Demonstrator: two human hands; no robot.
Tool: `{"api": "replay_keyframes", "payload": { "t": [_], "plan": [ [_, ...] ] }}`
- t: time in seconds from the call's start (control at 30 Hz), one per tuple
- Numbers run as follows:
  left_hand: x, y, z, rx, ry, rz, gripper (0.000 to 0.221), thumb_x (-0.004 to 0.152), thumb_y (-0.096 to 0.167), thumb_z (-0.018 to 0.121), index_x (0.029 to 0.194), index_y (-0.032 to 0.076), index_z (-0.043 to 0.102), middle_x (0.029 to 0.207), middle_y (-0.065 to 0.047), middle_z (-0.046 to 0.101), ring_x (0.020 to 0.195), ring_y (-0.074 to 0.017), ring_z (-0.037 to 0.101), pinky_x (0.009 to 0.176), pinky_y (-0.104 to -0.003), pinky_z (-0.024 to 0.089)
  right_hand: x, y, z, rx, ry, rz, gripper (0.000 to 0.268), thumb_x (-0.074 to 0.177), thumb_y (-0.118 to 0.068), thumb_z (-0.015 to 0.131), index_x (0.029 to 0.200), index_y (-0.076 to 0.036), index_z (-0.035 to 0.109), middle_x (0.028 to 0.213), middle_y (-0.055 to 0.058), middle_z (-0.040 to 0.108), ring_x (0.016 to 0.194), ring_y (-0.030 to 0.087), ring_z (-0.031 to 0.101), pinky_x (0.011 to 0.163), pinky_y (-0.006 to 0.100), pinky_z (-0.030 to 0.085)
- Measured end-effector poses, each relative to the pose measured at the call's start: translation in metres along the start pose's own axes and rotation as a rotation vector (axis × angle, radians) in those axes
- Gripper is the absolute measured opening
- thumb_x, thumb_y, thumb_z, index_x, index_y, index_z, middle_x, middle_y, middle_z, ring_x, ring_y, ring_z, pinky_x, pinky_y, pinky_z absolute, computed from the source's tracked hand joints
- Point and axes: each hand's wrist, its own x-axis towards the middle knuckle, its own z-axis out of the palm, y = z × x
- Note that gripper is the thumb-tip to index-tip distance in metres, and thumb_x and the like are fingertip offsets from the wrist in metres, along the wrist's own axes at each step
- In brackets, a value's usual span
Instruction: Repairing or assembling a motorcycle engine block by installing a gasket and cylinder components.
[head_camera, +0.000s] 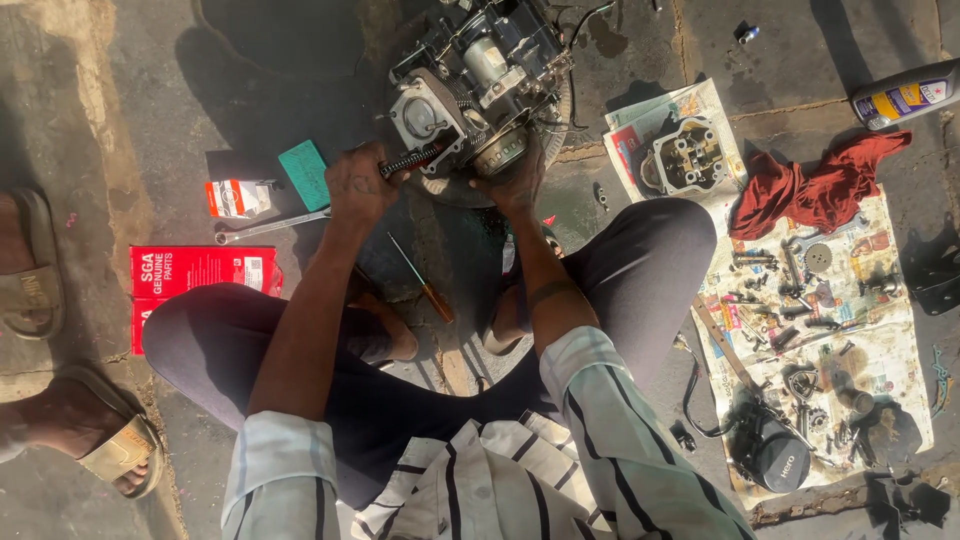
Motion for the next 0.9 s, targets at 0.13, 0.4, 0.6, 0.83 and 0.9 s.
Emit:
{"api": "replay_keyframes", "payload": {
  "t": [0.13,0.4,0.6,0.83,0.9],
  "plan": [
    [-0.001,0.002,-0.005,0.026,0.014,0.020,0.039,0.073,0.026,0.095,0.075,0.005,0.062,0.066,-0.012,0.066,0.058,-0.0280,0.067,0.051,-0.041,0.048,0.005,-0.003,0.001,-0.039,-0.027,0.030,0.142,0.043,-0.036,0.108,0.155,-0.010,0.025,0.154,0.017,0.043,0.144,0.038,0.040,0.119,0.052,0.036],
    [0.002,0.000,-0.002,0.043,-0.040,-0.044,0.041,0.074,0.032,0.095,0.075,0.005,0.064,0.064,-0.011,0.066,0.056,-0.0263,0.066,0.051,-0.041,0.048,0.012,-0.018,-0.010,-0.115,-0.138,0.259,0.137,0.043,-0.033,0.105,0.154,-0.012,0.028,0.147,0.014,0.054,0.135,0.036,0.053,0.113,0.050,0.045],
    [0.002,0.000,-0.003,0.019,-0.034,-0.027,0.040,0.075,0.028,0.095,0.075,0.004,0.063,0.066,-0.013,0.067,0.058,-0.0268,0.068,0.052,-0.041,0.049,0.010,-0.017,-0.015,-0.040,-0.155,0.234,0.133,0.047,-0.034,0.103,0.156,-0.012,0.030,0.140,0.015,0.063,0.128,0.035,0.063,0.111,0.046,0.053],
    [0.003,0.002,-0.005,0.054,0.003,0.007,0.039,0.071,0.024,0.096,0.074,0.004,0.063,0.068,-0.013,0.068,0.060,-0.0288,0.069,0.052,-0.042,0.050,0.013,-0.006,-0.003,0.341,-0.049,0.057,0.130,0.045,-0.029,0.108,0.148,-0.006,0.030,0.132,0.018,0.059,0.123,0.039,0.062,0.104,0.051,0.054],
    [0.002,0.003,-0.005,0.044,-0.056,-0.050,0.037,0.072,0.025,0.095,0.075,0.005,0.064,0.067,-0.012,0.068,0.059,-0.0278,0.069,0.053,-0.041,0.050,0.012,-0.012,-0.005,0.597,-0.149,0.234,0.135,0.045,-0.035,0.103,0.152,-0.006,0.027,0.137,0.017,0.058,0.128,0.036,0.063,0.110,0.047,0.055]
  ]
}}
